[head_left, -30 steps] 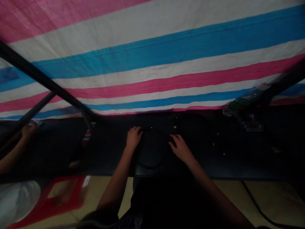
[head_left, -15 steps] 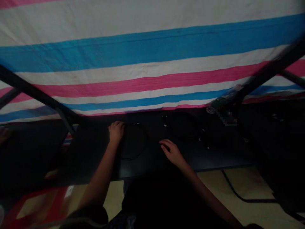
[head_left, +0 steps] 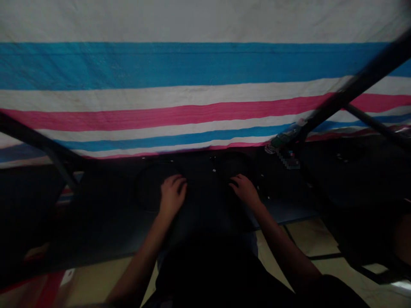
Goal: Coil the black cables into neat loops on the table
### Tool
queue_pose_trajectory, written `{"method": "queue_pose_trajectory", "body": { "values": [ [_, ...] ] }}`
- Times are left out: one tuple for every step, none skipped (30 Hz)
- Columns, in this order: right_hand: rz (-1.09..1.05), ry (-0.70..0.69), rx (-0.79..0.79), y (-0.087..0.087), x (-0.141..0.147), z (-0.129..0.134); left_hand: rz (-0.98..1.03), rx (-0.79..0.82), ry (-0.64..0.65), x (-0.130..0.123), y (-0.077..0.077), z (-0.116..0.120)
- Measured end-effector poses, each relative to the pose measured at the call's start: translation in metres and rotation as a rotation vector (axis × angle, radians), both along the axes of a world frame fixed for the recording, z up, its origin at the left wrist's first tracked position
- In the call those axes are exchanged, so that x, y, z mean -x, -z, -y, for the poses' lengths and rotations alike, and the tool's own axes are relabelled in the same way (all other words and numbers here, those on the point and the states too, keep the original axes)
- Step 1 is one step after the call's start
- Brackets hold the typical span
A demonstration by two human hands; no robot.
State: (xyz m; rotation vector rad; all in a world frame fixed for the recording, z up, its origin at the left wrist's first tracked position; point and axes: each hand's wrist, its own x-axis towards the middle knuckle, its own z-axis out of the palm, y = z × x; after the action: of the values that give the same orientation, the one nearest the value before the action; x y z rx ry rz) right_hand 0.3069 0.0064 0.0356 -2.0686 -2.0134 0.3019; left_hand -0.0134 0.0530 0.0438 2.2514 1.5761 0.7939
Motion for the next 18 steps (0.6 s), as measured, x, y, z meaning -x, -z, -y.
{"method": "queue_pose_trajectory", "body": {
  "values": [
    [-0.001,-0.012,0.014,-0.002,-0.001,-0.003,-0.018,0.039,0.07,-0.009,0.005,0.018],
    [-0.003,-0.02,0.027,-0.005,-0.002,-0.006,-0.04,0.066,0.134,-0.015,0.011,0.034],
    [-0.009,-0.021,0.038,-0.008,-0.004,-0.008,-0.055,0.078,0.163,-0.018,0.017,0.047],
    [-0.02,-0.019,0.045,-0.013,-0.007,-0.01,-0.064,0.088,0.183,-0.017,0.023,0.056],
    [-0.039,-0.017,0.046,-0.018,-0.01,-0.011,-0.067,0.094,0.197,-0.015,0.028,0.06],
    [-0.063,-0.015,0.033,-0.023,-0.013,-0.012,-0.065,0.097,0.201,-0.01,0.033,0.062],
    [-0.092,-0.013,0.001,-0.03,-0.016,-0.013,-0.059,0.098,0.203,-0.004,0.036,0.06],
    [-0.119,-0.012,-0.051,-0.037,-0.02,-0.013,-0.052,0.094,0.203,0.001,0.038,0.056],
    [-0.143,-0.007,-0.121,-0.045,-0.024,-0.014,-0.044,0.087,0.2,0.007,0.039,0.051],
    [-0.16,0.004,-0.204,-0.055,-0.029,-0.015,-0.038,0.076,0.195,0.012,0.039,0.045],
    [-0.173,0.024,-0.293,-0.064,-0.035,-0.015,-0.034,0.064,0.189,0.015,0.039,0.04],
    [-0.184,0.045,-0.379,-0.075,-0.042,-0.016,-0.032,0.054,0.184,0.017,0.039,0.036],
    [-0.198,0.065,-0.453,-0.085,-0.049,-0.016,-0.033,0.045,0.179,0.018,0.038,0.032],
    [-0.216,0.078,-0.514,-0.095,-0.057,-0.016,-0.034,0.037,0.173,0.018,0.037,0.03],
    [-0.233,0.085,-0.558,-0.103,-0.064,-0.015,-0.032,0.031,0.166,0.017,0.037,0.029],
    [-0.249,0.087,-0.586,-0.111,-0.07,-0.015,-0.023,0.027,0.159,0.014,0.037,0.029],
    [-0.263,0.088,-0.605,-0.118,-0.073,-0.014,-0.004,0.023,0.148,0.011,0.036,0.03],
    [-0.274,0.088,-0.618,-0.124,-0.073,-0.012,0.029,0.022,0.135,0.007,0.035,0.031]
  ]
}}
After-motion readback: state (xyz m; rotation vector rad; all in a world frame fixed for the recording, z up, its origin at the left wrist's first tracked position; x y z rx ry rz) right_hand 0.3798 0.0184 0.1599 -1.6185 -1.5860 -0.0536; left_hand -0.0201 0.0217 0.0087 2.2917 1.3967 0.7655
